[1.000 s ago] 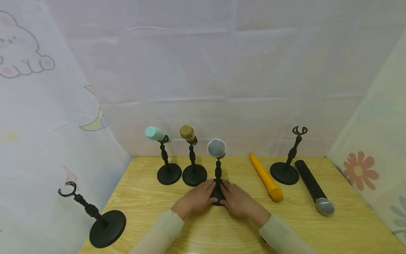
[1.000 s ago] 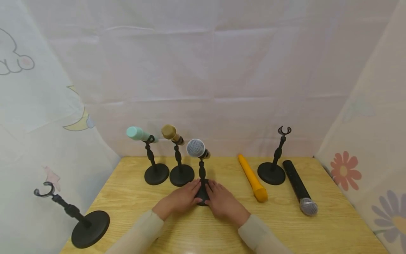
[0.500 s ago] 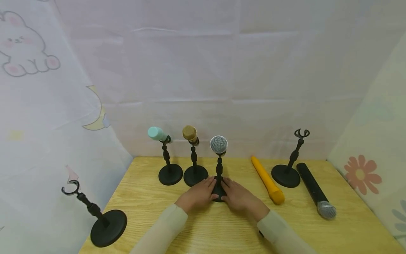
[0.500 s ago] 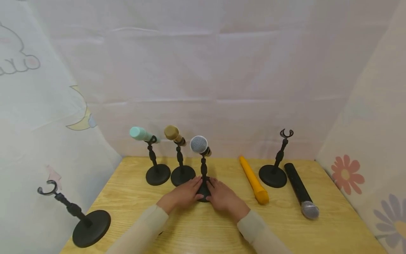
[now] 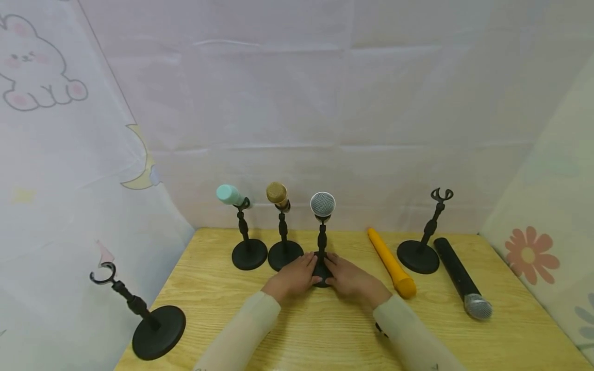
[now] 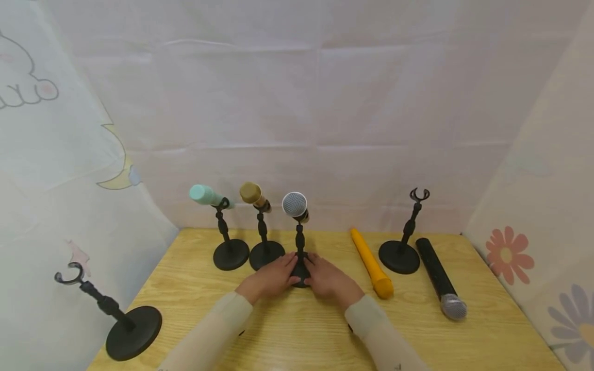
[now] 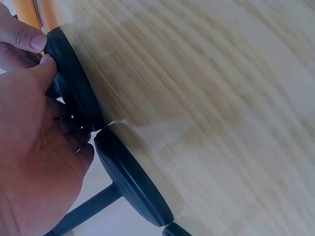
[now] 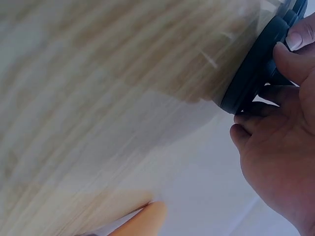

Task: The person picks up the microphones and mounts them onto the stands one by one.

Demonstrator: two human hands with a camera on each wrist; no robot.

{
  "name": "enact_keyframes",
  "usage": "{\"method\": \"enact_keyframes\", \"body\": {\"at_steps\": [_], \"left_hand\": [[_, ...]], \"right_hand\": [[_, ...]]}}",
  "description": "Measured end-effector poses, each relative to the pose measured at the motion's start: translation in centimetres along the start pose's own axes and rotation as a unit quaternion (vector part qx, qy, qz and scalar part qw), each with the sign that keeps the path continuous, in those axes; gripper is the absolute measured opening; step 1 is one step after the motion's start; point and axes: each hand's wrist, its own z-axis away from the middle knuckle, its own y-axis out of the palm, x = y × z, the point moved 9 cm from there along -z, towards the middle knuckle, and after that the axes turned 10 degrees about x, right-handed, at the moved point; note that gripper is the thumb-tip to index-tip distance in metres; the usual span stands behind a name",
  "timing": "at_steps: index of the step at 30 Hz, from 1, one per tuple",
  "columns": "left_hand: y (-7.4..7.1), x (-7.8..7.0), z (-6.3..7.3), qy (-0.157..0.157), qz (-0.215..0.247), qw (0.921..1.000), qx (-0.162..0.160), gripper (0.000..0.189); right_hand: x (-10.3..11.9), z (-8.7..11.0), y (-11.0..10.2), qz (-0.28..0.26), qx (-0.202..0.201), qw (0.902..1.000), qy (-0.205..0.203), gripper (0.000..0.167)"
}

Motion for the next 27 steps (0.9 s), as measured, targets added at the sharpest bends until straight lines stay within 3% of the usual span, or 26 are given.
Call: {"method": "enact_keyframes", "body": {"at_steps": [6, 18, 27], "left_hand": [[-0.2, 0.1, -0.2, -0.015, 0.005, 0.9999, -0.002, 0.068], [-0.1, 0.8, -1.9, -0.029, 0.011, 0.9994, 0.012, 0.069], [-0.8, 0.8, -1.9, -0.029, 0.034, 0.9989, 0.014, 0.069]], "right_hand": [[-0.3, -0.8, -0.3, 0.007, 0.008, 0.9998, -0.015, 0.059], [-1.3, -1.6, -0.7, -0.019, 0.023, 0.9996, -0.002, 0.06], [-1.7, -1.9, -0.9, -0.018, 0.033, 0.9993, 0.008, 0.06]]}}
